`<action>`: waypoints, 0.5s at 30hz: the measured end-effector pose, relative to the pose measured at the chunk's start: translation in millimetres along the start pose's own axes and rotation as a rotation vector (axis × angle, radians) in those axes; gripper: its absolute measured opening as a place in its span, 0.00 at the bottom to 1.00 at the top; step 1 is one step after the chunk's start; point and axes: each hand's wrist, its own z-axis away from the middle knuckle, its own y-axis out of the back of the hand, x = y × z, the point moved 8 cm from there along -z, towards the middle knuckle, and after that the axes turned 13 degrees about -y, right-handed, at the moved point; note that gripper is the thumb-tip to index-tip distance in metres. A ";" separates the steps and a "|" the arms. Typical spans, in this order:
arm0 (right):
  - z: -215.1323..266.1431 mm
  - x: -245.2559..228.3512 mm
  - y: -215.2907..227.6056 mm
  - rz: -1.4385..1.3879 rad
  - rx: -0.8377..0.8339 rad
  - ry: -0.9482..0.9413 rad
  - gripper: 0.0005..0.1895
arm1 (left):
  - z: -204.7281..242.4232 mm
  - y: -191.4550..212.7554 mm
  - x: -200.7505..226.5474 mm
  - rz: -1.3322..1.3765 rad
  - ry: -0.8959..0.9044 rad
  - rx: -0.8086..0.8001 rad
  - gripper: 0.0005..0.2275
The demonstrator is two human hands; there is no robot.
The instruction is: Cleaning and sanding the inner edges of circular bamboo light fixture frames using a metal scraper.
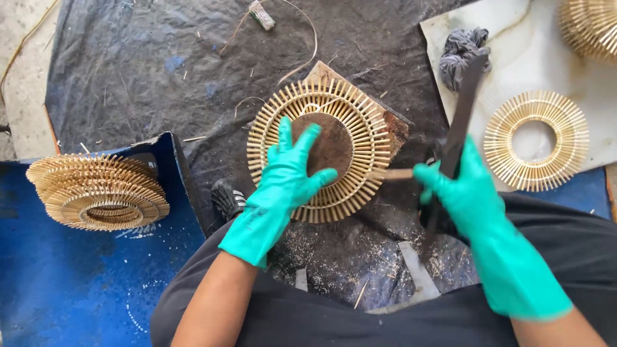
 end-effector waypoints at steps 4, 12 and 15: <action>-29.5 -20.3 -3.7 0.092 0.085 0.118 0.38 | -1.5 1.3 1.8 -0.033 -0.075 0.091 0.47; -58.0 -5.0 -26.4 0.143 0.085 0.124 0.29 | -2.4 0.3 6.3 -0.190 0.021 -0.112 0.48; -57.8 4.3 -25.2 0.245 0.127 0.071 0.27 | -4.6 -0.4 5.1 -0.179 0.023 -0.116 0.49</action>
